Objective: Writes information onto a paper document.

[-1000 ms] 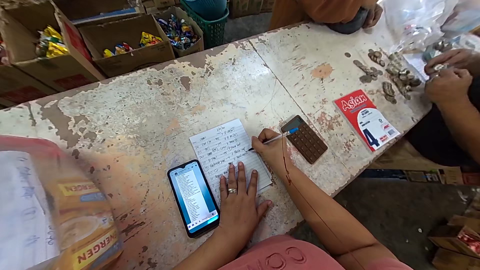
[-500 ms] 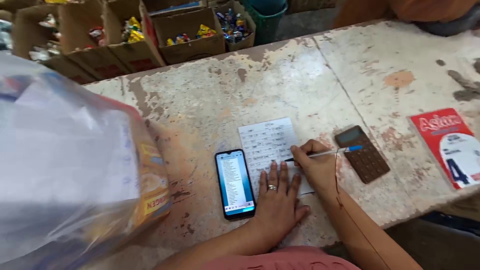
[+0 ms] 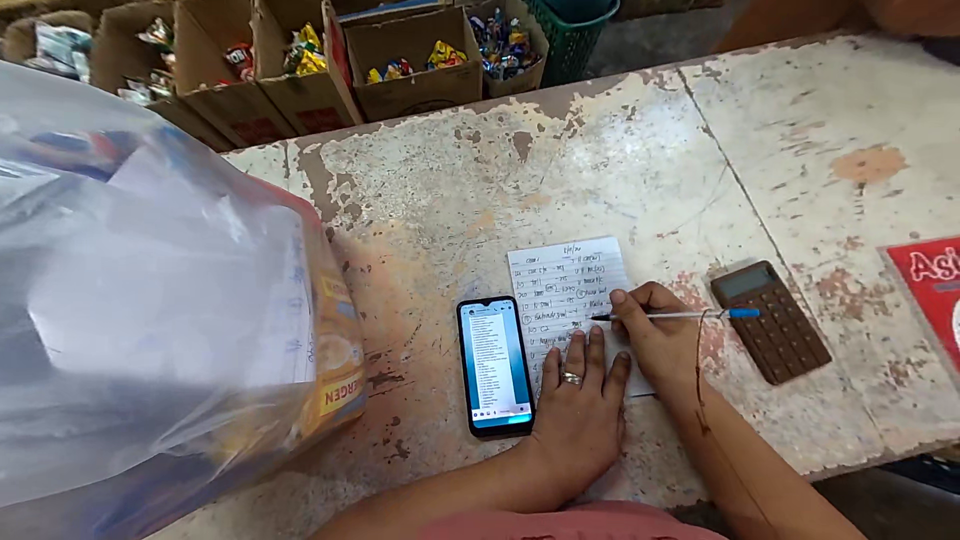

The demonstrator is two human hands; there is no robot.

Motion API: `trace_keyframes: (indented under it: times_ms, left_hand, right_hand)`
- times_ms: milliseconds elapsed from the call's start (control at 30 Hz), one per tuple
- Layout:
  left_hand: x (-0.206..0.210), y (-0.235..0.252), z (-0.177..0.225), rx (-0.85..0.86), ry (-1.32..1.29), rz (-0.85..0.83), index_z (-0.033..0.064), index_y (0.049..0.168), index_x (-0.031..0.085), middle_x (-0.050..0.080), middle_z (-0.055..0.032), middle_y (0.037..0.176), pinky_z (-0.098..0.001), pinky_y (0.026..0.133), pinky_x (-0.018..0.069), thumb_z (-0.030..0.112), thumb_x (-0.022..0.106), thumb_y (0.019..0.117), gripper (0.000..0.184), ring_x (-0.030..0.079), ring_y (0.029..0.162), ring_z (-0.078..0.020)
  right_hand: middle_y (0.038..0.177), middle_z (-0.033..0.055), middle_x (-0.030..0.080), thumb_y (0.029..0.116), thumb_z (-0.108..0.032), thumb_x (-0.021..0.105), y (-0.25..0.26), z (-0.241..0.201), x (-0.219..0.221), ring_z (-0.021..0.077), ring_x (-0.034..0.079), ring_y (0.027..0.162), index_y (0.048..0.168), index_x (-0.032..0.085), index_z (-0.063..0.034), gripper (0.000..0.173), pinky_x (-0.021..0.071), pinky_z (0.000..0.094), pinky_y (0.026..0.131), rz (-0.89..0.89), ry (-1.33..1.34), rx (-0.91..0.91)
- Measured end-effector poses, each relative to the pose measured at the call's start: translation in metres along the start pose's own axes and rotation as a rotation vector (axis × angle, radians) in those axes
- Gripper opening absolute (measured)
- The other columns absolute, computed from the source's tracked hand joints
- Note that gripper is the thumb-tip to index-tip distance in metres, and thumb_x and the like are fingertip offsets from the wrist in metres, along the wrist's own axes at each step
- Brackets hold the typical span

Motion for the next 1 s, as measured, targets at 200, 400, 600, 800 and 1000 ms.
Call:
trace_keyframes:
  times_ms: [200,400,600,800,1000]
  left_hand:
    - [-0.003,0.001,-0.002,0.003,-0.061,-0.140,0.0148,0.155,0.045,0.035,-0.0219,0.162,-0.0630,0.117,0.0279,0.048,0.039,0.1044,0.061,0.036,0.149,-0.0413]
    - [-0.002,0.000,-0.002,0.018,-0.050,-0.145,0.0130,0.156,0.044,0.034,-0.0230,0.162,-0.0640,0.116,0.0274,0.058,0.039,0.1022,0.070,0.036,0.149,-0.0427]
    - [-0.001,-0.001,-0.003,0.026,-0.054,-0.134,0.0123,0.156,0.044,0.034,-0.0237,0.162,-0.0651,0.116,0.0271,0.068,0.039,0.0981,0.080,0.035,0.149,-0.0436]
    - [-0.003,0.000,0.000,0.031,-0.028,-0.144,0.0118,0.155,0.044,0.035,-0.0237,0.161,-0.0657,0.116,0.0281,0.069,0.039,0.0967,0.082,0.036,0.148,-0.0439]
    - [0.007,-0.001,0.000,0.054,-0.064,-0.062,0.0076,0.152,0.048,0.037,-0.0258,0.160,-0.0605,0.118,0.0293,0.070,0.040,0.0960,0.084,0.036,0.148,-0.0438]
  right_hand:
    - [0.067,-0.0099,0.059,0.1048,-0.023,0.057,0.003,0.003,0.000,-0.0029,0.055,0.054,0.084,0.057,-0.0143,0.023,0.0472,0.0126,0.050,-0.002,0.001,-0.007]
    - [0.068,-0.0094,0.061,0.1083,-0.026,0.051,0.002,0.002,-0.001,-0.0024,0.056,0.056,0.083,0.057,-0.0149,0.029,0.0473,0.0128,0.053,-0.004,0.017,0.015]
    - [0.064,-0.0082,0.058,0.0947,-0.013,0.071,0.001,-0.001,-0.001,-0.0023,0.057,0.054,0.080,0.056,-0.0126,0.021,0.0492,0.0132,0.052,-0.014,-0.051,-0.010]
    - [0.057,-0.0081,0.053,0.0923,-0.015,0.075,0.001,-0.003,-0.003,-0.0025,0.050,0.047,0.072,0.053,-0.0136,0.030,0.0429,0.0137,0.046,-0.012,-0.121,0.070]
    - [0.057,-0.0036,0.057,0.0920,-0.012,0.075,0.004,-0.003,-0.008,0.0010,0.054,0.048,0.072,0.056,-0.0088,0.028,0.0462,0.0178,0.048,-0.026,-0.137,0.082]
Point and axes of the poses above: each hand's wrist, its own y-axis towards the middle knuckle, its own x-axis out of the palm, z = x × y, the point moved 3 cm from there along y, towards the middle knuckle
